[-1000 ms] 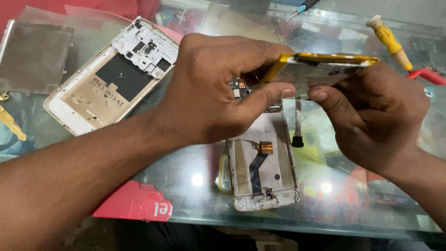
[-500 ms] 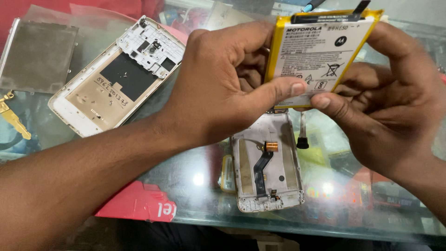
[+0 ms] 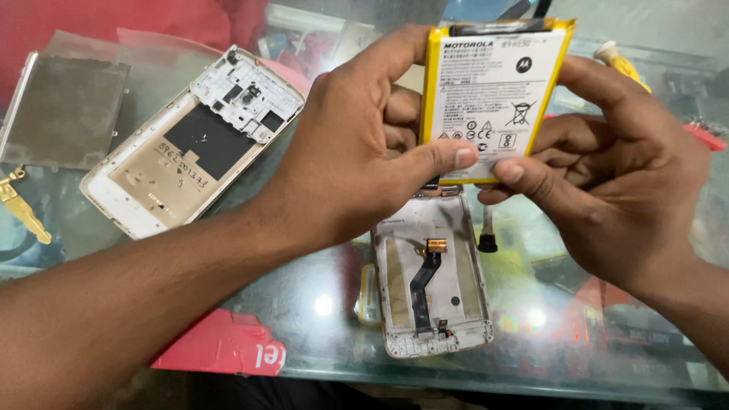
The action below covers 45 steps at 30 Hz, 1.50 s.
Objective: The person removes a battery from a disassembled smartphone using a prying tool, then installs a new Motorola battery into the same device. They align the battery, connect the ribbon cable to the motherboard, and reposition the motherboard over the battery.
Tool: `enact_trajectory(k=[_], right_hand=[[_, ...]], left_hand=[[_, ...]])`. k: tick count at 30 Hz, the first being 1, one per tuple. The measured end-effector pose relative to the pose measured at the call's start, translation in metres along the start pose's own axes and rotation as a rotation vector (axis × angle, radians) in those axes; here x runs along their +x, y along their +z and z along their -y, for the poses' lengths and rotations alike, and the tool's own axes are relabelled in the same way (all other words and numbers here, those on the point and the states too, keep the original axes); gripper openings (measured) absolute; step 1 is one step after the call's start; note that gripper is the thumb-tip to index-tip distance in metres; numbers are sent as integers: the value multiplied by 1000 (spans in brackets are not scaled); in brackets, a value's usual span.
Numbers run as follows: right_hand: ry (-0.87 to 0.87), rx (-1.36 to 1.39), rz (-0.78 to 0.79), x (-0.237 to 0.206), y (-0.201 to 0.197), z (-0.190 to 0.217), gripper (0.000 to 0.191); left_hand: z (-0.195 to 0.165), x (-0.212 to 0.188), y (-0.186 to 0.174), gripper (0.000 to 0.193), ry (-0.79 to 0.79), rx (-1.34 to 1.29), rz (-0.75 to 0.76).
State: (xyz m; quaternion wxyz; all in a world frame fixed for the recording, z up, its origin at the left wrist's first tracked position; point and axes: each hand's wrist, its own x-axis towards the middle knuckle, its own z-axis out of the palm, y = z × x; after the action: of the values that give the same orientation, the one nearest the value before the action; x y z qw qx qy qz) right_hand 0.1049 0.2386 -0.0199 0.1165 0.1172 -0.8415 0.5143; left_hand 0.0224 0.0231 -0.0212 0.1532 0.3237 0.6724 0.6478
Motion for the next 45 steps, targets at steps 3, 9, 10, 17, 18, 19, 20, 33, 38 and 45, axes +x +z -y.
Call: enact_trajectory(k=[3,9,10,17,18,19,20,33,38,45], right_hand=[[-4,61,0,1,-1,-4,84],[18,262,90,0,-4,-3,105],[24,246,100,0,-5,-3,106],[45,355,53,5,-9,-11,95],[65,417,27,6,-10,-14,94],[80,493,20,7,-10,-16,94],[98,572,13,7,-10,-19,93],[8,326,5,6,-9,-16,58],[-28,287,-6,5,-8,-14,52],[-72,155,6,4,-8,-11,48]], left_hand=[[-5,-1,-1,77,-41,-38,11],[-6,0,-2,78,-85,-182,38],[-5,0,-2,77,-74,-191,38],[2,-6,-7,55,283,22,70],[1,-7,-7,53,366,95,71],[1,-7,-7,46,413,183,40],[0,-8,-7,39,457,270,9],[-4,-11,-6,20,621,550,-63],[-6,-11,-9,19,629,510,-65],[-9,-12,-8,9,534,461,-69]])
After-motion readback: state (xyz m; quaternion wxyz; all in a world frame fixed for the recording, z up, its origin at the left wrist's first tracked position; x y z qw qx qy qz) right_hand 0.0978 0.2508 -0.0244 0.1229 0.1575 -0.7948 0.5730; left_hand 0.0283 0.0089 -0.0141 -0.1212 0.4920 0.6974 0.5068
